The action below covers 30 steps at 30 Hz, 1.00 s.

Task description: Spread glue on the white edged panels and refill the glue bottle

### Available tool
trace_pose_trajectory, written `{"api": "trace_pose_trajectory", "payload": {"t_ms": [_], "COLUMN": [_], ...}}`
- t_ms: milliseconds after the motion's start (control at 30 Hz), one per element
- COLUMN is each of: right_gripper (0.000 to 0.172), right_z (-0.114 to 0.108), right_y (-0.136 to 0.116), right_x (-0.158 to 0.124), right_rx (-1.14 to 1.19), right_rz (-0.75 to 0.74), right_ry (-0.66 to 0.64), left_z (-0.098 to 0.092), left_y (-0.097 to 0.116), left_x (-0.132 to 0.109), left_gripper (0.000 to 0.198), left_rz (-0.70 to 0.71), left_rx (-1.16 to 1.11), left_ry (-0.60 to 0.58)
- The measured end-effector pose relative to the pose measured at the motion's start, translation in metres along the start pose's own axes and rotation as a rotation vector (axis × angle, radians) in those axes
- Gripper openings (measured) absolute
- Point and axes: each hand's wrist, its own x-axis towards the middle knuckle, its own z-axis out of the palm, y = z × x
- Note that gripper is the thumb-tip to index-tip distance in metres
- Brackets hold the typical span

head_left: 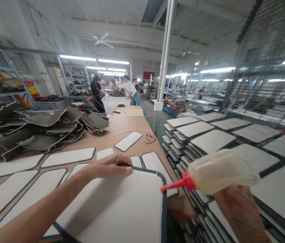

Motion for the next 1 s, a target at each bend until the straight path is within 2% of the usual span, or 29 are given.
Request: {"api": "trace_pose_trajectory", "payload": {"t_ms": [167,300,533,800,1000], "right_gripper": [0.058,0.060,0.066,0.061,0.056], "right_z": [0.010,0.012,0.009,0.010,0.011], "right_y": [-0.004,-0.006,-0.005,-0.005,-0.010], "right_x": [-0.005,-0.007,-0.011,-0.014,-0.016], "right_rx": [-0.031,-0.029,0.028,-0.008,-0.008], "right_rz": [-0.048,-0.040,0.046,0.072,0.121], "right_ry": [0.064,0.050,0.002,0.028,-0.037], "left_z": [0.002,0.003,0.003,0.003,0.001], "left_y": [-0.008,-0.012,-0.017,-0.016,-0.016], "left_x": [0.001,0.000,-0.003,-0.006,-0.007], "left_gripper": [0.036,0.039,0.035,0.033,0.033], "left_rz": [-0.047,-0.073,-0.039,-0.089,-0.146], "left_rx": [-0.068,-0.091,-0.160,-0.248,-0.326], "left_ry": [0.005,0.007,0.025,0.057,0.050]}}
